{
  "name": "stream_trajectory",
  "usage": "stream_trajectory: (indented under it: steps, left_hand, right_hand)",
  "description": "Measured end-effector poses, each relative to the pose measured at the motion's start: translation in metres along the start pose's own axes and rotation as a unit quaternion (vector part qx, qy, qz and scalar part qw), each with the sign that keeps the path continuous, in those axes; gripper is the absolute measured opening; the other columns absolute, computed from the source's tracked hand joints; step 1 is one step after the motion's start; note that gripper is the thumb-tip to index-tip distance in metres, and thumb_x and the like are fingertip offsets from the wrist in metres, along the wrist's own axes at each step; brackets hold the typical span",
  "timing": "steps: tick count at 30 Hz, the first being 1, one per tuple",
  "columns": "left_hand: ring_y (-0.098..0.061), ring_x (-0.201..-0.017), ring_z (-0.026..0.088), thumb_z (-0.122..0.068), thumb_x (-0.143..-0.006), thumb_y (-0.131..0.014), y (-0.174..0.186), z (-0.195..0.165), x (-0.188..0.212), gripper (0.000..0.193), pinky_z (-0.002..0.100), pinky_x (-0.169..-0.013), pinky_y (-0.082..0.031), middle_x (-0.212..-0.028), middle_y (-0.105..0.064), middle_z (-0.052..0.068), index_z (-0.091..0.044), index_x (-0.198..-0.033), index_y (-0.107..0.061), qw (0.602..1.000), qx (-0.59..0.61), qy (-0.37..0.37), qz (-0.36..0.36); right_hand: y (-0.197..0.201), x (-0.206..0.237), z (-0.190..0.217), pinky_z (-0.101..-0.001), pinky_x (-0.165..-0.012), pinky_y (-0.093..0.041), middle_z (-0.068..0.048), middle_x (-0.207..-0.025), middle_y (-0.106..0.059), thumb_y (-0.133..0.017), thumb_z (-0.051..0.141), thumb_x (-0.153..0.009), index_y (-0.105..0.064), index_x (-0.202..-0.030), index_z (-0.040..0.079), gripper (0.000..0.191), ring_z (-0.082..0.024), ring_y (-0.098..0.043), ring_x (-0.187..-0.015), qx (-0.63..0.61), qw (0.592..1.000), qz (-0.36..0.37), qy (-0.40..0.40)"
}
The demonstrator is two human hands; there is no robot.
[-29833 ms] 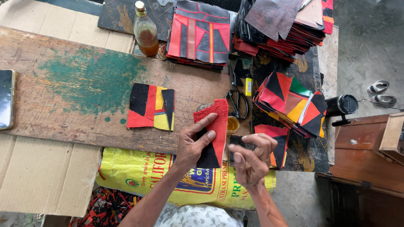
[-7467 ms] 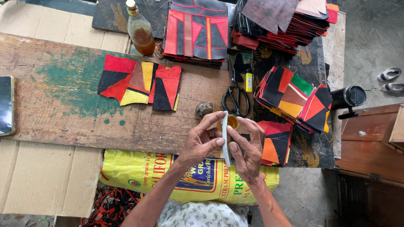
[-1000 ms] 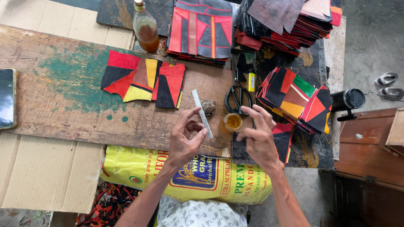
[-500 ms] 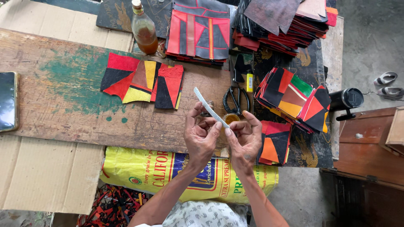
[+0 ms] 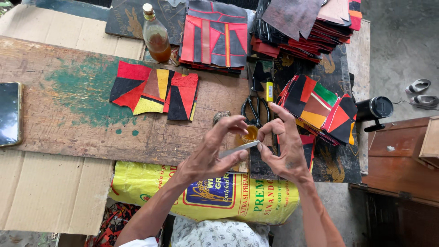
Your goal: The person sits at a workbench assembling patchwork panels from small pre-cut colored leather pieces. They pick up pieces one at a time, dip them into a small jar of glue, press the pieces together onto a backing, and stack the finished patchwork panels with a pile of completed ones.
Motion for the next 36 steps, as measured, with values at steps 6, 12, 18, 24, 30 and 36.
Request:
stream_trajectory:
  steps: [6,12,18,24,30,36]
  left_hand:
    - [-0.071,-0.103,0.022,0.002,-0.085,-0.075,-0.012,0.003,-0.002,0.073,0.035,-0.095,-0.061,-0.117,-0.063,0.013,-0.007,-0.148,-0.042,0.995,-0.020,0.042,0.084]
    - [-0.073,-0.095,0.020,0.007,-0.087,-0.071,-0.016,0.016,0.008,0.060,0.031,-0.088,-0.063,-0.115,-0.064,0.012,-0.006,-0.142,-0.048,0.994,-0.037,0.052,0.093]
    - [-0.072,-0.097,0.015,0.009,-0.086,-0.072,-0.022,0.042,0.023,0.037,0.028,-0.088,-0.063,-0.129,-0.067,0.010,-0.001,-0.122,-0.073,0.983,0.131,0.128,0.006]
    - [-0.070,-0.101,0.015,0.002,-0.090,-0.074,-0.032,0.067,0.043,0.040,0.029,-0.092,-0.061,-0.131,-0.063,0.010,0.005,-0.130,-0.067,0.896,0.369,0.229,-0.093]
    - [-0.070,-0.106,0.018,-0.002,-0.092,-0.074,-0.038,0.060,0.038,0.048,0.033,-0.095,-0.061,-0.136,-0.058,0.011,0.007,-0.137,-0.061,0.877,0.423,0.210,-0.092]
    - [-0.070,-0.107,0.020,0.002,-0.094,-0.071,-0.040,0.051,0.032,0.053,0.034,-0.098,-0.061,-0.140,-0.054,0.012,0.006,-0.144,-0.054,0.869,0.453,0.191,-0.064]
  right_hand:
    - [-0.002,0.000,-0.005,-0.0317,-0.101,-0.044,-0.003,-0.087,-0.060,-0.067,-0.006,-0.079,-0.018,-0.162,0.001,0.096,-0.013,-0.059,-0.091,-0.008,0.999,0.026,-0.020]
    - [-0.001,0.001,-0.014,-0.0318,-0.100,-0.045,-0.004,-0.087,-0.061,-0.066,-0.007,-0.079,-0.018,-0.162,0.002,0.096,-0.013,-0.059,-0.089,0.000,0.999,0.027,-0.027]
    - [-0.003,0.012,-0.034,-0.0312,-0.098,-0.046,-0.005,-0.108,-0.064,-0.068,-0.002,-0.088,-0.037,-0.157,0.004,0.076,-0.014,-0.060,-0.104,-0.094,0.988,-0.122,-0.018]
    - [-0.036,0.046,-0.043,-0.0317,-0.105,-0.045,-0.007,-0.128,-0.055,-0.067,0.001,-0.096,-0.063,-0.139,0.004,0.043,-0.014,-0.054,-0.118,-0.126,0.973,-0.194,0.012]
    - [-0.047,0.047,-0.043,-0.0307,-0.109,-0.047,-0.008,-0.134,-0.049,-0.062,-0.003,-0.097,-0.061,-0.142,0.003,0.046,-0.017,-0.050,-0.128,-0.118,0.982,-0.148,0.008]
    - [-0.044,0.044,-0.042,-0.0299,-0.105,-0.048,-0.008,-0.134,-0.048,-0.059,-0.007,-0.091,-0.060,-0.143,0.005,0.053,-0.017,-0.052,-0.126,-0.120,0.983,-0.142,-0.009]
Point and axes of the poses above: each hand's wrist, its own x-axis away from the middle knuckle, its own y-axis out of the back of the hand, z = x × y, the point moved 5 cm from there along -x, towards the middle knuckle
